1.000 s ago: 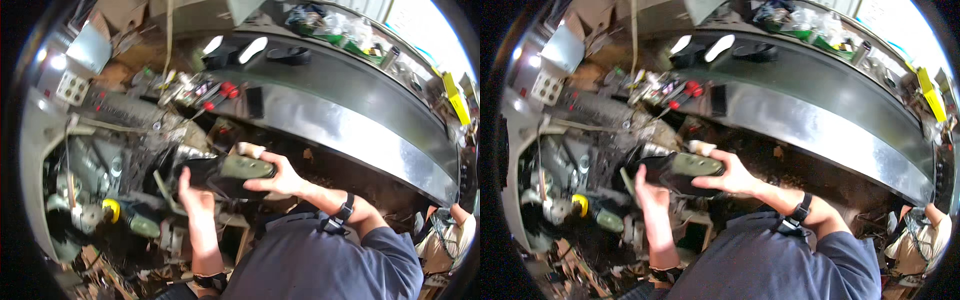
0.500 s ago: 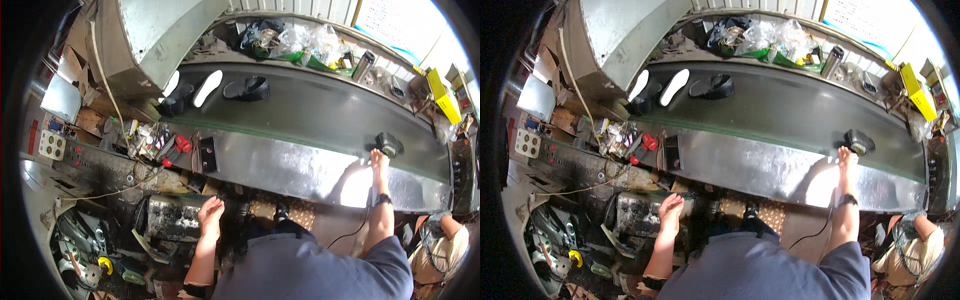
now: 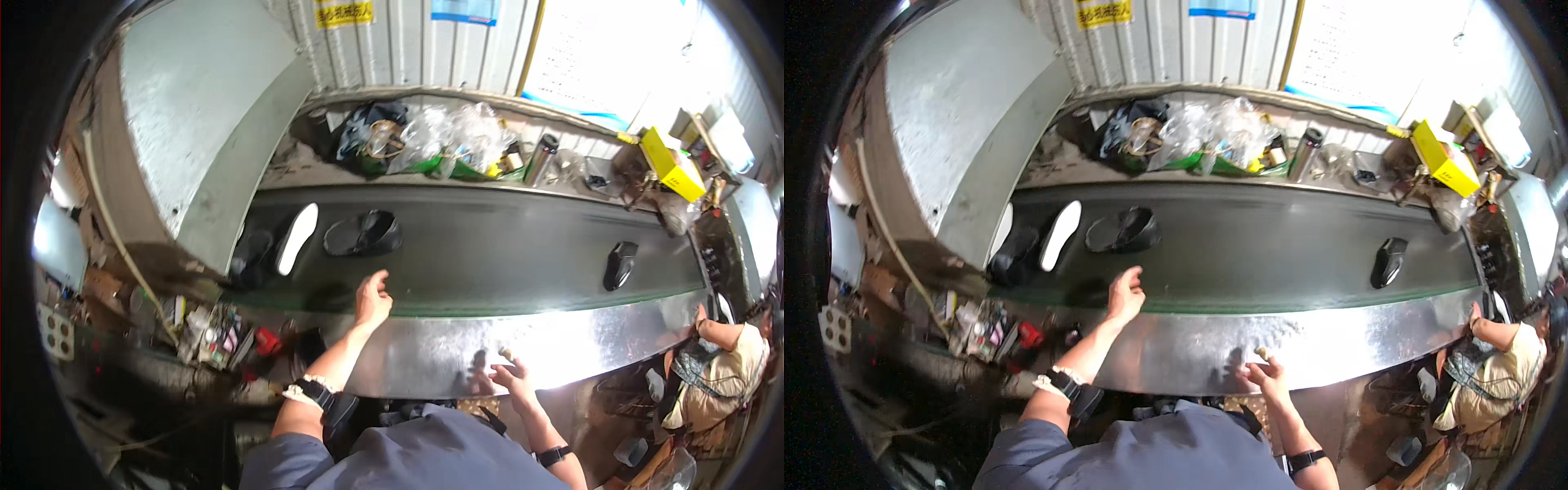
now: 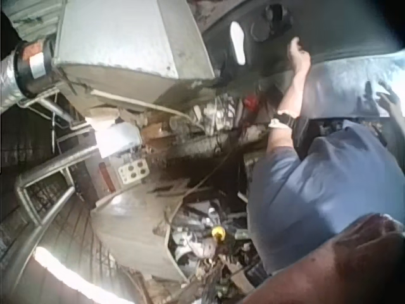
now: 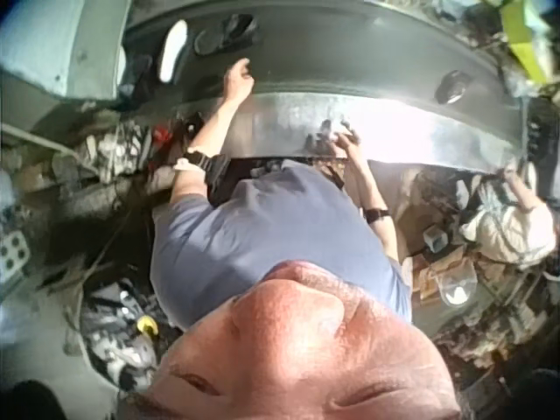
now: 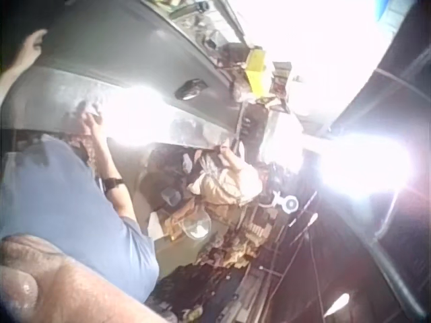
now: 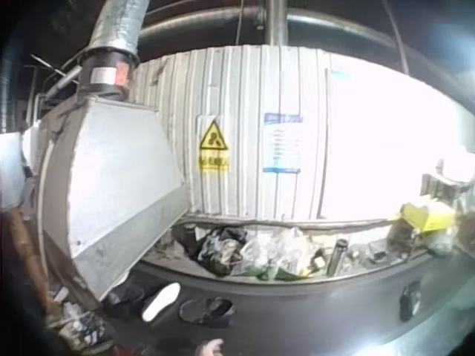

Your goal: Operating a lasting machine to shape and attach shoe uppers to lasts in a manufacturing facility.

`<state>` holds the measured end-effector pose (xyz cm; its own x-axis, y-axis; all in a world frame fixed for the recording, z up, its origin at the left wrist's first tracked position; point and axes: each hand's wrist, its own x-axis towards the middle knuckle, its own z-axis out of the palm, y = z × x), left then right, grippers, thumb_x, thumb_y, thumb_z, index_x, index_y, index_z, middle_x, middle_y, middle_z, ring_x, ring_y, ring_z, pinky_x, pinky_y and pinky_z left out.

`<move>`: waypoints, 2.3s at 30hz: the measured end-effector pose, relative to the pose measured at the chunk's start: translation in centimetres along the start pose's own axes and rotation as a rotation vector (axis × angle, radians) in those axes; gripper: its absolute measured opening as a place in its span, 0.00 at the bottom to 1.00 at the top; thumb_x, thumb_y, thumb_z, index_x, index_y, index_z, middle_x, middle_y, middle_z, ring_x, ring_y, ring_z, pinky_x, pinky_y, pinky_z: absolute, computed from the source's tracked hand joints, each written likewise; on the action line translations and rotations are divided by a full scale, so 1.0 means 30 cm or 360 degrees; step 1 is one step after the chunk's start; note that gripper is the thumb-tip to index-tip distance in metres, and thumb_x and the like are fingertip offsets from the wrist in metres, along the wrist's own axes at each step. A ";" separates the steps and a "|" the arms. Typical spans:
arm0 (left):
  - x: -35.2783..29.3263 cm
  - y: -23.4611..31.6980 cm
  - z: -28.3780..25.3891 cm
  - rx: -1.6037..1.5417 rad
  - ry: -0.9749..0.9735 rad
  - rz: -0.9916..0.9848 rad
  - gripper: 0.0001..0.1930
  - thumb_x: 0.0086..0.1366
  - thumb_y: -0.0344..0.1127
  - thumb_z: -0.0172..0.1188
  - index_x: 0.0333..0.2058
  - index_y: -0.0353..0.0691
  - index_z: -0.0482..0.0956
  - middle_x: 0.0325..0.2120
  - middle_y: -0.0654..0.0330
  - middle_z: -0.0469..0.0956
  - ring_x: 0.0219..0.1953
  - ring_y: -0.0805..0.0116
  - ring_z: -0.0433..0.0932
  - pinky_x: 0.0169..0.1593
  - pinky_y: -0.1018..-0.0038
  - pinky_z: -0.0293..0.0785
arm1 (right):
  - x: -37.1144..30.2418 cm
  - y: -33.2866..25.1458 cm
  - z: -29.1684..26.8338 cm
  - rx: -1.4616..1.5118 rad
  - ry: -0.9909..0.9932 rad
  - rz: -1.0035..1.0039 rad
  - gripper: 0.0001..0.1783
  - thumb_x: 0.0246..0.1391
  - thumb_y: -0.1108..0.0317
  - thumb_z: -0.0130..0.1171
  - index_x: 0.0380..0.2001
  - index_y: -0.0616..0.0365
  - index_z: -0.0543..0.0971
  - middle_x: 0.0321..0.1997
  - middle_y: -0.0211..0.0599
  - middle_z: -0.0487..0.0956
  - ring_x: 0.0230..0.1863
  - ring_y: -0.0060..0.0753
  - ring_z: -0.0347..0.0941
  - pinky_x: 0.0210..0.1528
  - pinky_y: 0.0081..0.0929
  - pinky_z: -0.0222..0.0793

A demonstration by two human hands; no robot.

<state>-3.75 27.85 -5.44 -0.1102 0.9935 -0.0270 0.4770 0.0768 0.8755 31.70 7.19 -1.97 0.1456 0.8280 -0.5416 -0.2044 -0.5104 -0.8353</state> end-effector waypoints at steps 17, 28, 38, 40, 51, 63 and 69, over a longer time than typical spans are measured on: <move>0.525 -0.201 -0.424 0.1352 0.0477 0.0146 0.38 0.57 0.33 0.67 0.65 0.28 0.63 0.65 0.40 0.65 0.66 0.42 0.65 0.68 0.50 0.64 | 0.129 -0.070 0.235 0.1137 0.0101 0.0215 0.46 0.61 0.57 0.67 0.74 0.34 0.51 0.69 0.41 0.69 0.68 0.53 0.68 0.62 0.79 0.65; 0.340 -0.369 -0.446 0.0756 0.0233 -0.0627 0.49 0.51 0.33 0.70 0.71 0.48 0.56 0.63 0.34 0.64 0.67 0.34 0.62 0.67 0.47 0.64 | -0.031 -0.025 0.073 0.1152 0.0268 0.0169 0.29 0.65 0.58 0.62 0.66 0.40 0.66 0.64 0.33 0.75 0.62 0.47 0.73 0.61 0.66 0.70; -0.261 0.184 -0.161 0.0989 -0.0195 0.1284 0.24 0.42 0.30 0.69 0.44 0.48 0.85 0.59 0.49 0.69 0.62 0.45 0.66 0.64 0.49 0.64 | 0.045 0.033 -0.096 0.1389 0.0286 0.0152 0.25 0.72 0.50 0.47 0.61 0.55 0.71 0.62 0.44 0.75 0.63 0.51 0.71 0.61 0.54 0.74; -0.399 0.229 -0.033 0.0888 -0.0275 0.1546 0.24 0.42 0.32 0.70 0.44 0.52 0.85 0.57 0.52 0.70 0.61 0.50 0.67 0.63 0.50 0.62 | 0.059 0.011 -0.091 0.1357 0.0258 0.0174 0.27 0.71 0.49 0.49 0.61 0.59 0.70 0.63 0.45 0.74 0.65 0.50 0.69 0.66 0.56 0.70; -0.518 0.238 0.233 -0.1395 -0.0609 -0.0608 0.21 0.70 0.58 0.60 0.41 0.44 0.83 0.39 0.64 0.82 0.45 0.69 0.78 0.51 0.66 0.72 | -0.185 -0.129 -0.029 -0.0071 0.0107 -0.0582 0.29 0.67 0.65 0.60 0.68 0.62 0.70 0.59 0.36 0.79 0.59 0.25 0.72 0.66 0.33 0.65; -0.130 0.054 0.217 0.0008 -0.0109 -0.0535 0.20 0.66 0.46 0.68 0.48 0.36 0.85 0.40 0.51 0.85 0.44 0.55 0.83 0.52 0.63 0.76 | -0.107 0.187 0.198 -0.1131 0.0020 -0.1983 0.42 0.40 0.69 0.82 0.61 0.54 0.74 0.63 0.57 0.70 0.58 0.64 0.72 0.60 0.49 0.71; -0.239 0.056 0.282 0.0399 0.0029 -0.0375 0.18 0.69 0.51 0.59 0.41 0.43 0.88 0.40 0.47 0.85 0.46 0.42 0.82 0.51 0.56 0.76 | -0.093 0.237 0.168 -0.0951 -0.0115 -0.1370 0.42 0.42 0.67 0.80 0.59 0.67 0.72 0.71 0.65 0.64 0.71 0.70 0.62 0.73 0.54 0.58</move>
<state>5.21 21.57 -7.86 -0.2573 0.9445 -0.2041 0.6356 0.3245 0.7005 24.97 2.43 -5.93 -0.0470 0.9677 0.2479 0.4545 0.2417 -0.8573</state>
